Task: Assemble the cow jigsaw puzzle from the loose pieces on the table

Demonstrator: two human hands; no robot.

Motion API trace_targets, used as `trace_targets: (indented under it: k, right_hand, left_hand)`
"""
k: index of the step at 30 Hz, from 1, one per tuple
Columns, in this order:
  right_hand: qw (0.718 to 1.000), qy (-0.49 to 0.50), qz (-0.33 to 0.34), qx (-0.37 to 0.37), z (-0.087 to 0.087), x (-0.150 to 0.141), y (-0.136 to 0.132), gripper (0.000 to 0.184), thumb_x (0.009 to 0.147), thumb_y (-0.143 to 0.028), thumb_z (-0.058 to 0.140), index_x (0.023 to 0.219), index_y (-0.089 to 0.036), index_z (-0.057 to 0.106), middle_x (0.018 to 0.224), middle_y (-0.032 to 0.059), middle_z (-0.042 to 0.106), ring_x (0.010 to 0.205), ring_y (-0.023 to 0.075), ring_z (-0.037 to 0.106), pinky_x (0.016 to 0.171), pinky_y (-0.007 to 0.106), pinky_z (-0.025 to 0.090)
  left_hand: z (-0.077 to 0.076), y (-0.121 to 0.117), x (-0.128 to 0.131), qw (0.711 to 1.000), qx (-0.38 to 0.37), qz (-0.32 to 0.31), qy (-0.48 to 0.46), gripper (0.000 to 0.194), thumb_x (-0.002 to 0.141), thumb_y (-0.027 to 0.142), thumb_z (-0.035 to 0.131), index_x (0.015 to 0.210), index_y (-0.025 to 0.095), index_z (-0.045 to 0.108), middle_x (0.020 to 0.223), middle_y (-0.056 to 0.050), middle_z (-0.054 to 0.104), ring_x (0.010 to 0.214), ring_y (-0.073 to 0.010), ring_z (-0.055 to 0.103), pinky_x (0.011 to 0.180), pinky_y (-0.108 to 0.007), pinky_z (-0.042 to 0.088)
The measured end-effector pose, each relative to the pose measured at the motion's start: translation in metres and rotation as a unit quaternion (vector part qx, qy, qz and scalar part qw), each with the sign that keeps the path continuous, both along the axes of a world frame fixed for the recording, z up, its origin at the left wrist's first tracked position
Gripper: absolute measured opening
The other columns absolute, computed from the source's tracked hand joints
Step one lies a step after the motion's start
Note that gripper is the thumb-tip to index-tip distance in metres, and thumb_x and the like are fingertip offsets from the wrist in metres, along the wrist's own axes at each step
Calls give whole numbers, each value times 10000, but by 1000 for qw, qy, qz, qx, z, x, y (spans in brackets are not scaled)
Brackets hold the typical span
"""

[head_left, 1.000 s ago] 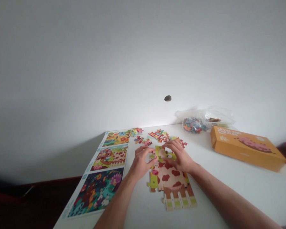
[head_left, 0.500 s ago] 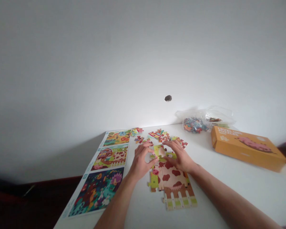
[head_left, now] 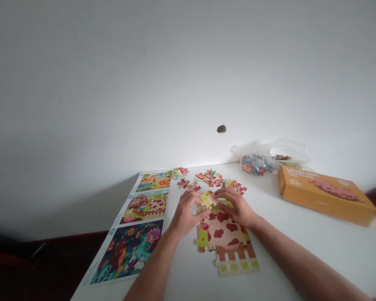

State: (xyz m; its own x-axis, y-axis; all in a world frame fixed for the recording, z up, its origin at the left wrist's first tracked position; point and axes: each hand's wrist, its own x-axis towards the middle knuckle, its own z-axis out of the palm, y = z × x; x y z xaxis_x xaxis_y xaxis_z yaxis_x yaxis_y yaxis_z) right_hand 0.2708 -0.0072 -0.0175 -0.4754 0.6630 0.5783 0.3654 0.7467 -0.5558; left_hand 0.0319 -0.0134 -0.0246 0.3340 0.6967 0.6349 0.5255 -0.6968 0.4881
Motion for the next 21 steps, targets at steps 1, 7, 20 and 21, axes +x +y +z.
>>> trace_targets:
  k: [1, 7, 20, 21]
  right_hand:
    - [1000, 5, 0, -3, 0, 0, 0, 200, 961, -258, 558, 1146, -245, 635, 1178, 93, 646, 1085, 228, 597, 937, 396, 487]
    - [997, 28, -24, -67, -7, 1, 0, 206, 977, -280, 535, 1093, -260, 704, 1009, 54, 715, 938, 189, 663, 850, 320, 515]
    - [994, 50, -53, -81, -4, 3, -3, 240, 955, -271, 535, 1103, -257, 724, 976, 65, 728, 862, 190, 671, 793, 308, 523]
    - [994, 48, -53, -81, -3, 4, -4, 245, 949, -266, 538, 1111, -253, 721, 995, 70, 728, 866, 191, 669, 793, 308, 524]
  left_hand:
    - [0, 0, 0, 1000, 0, -1, 1, 202, 769, 240, 778, 838, 206, 592, 1019, -69, 653, 1065, -244, 598, 961, -412, 470]
    - [-2, 0, 2, 1000, 2, -20, 24, 247, 832, 210, 707, 662, 195, 528, 709, 5, 596, 770, -172, 577, 823, -349, 464]
    - [0, -3, 4, 997, -46, -41, -35, 291, 858, 233, 665, 630, 199, 488, 762, -23, 659, 825, -183, 621, 804, -336, 495]
    - [0, -3, 4, 997, -57, -34, -35, 258, 844, 243, 682, 663, 202, 503, 787, -22, 665, 834, -183, 630, 806, -333, 502]
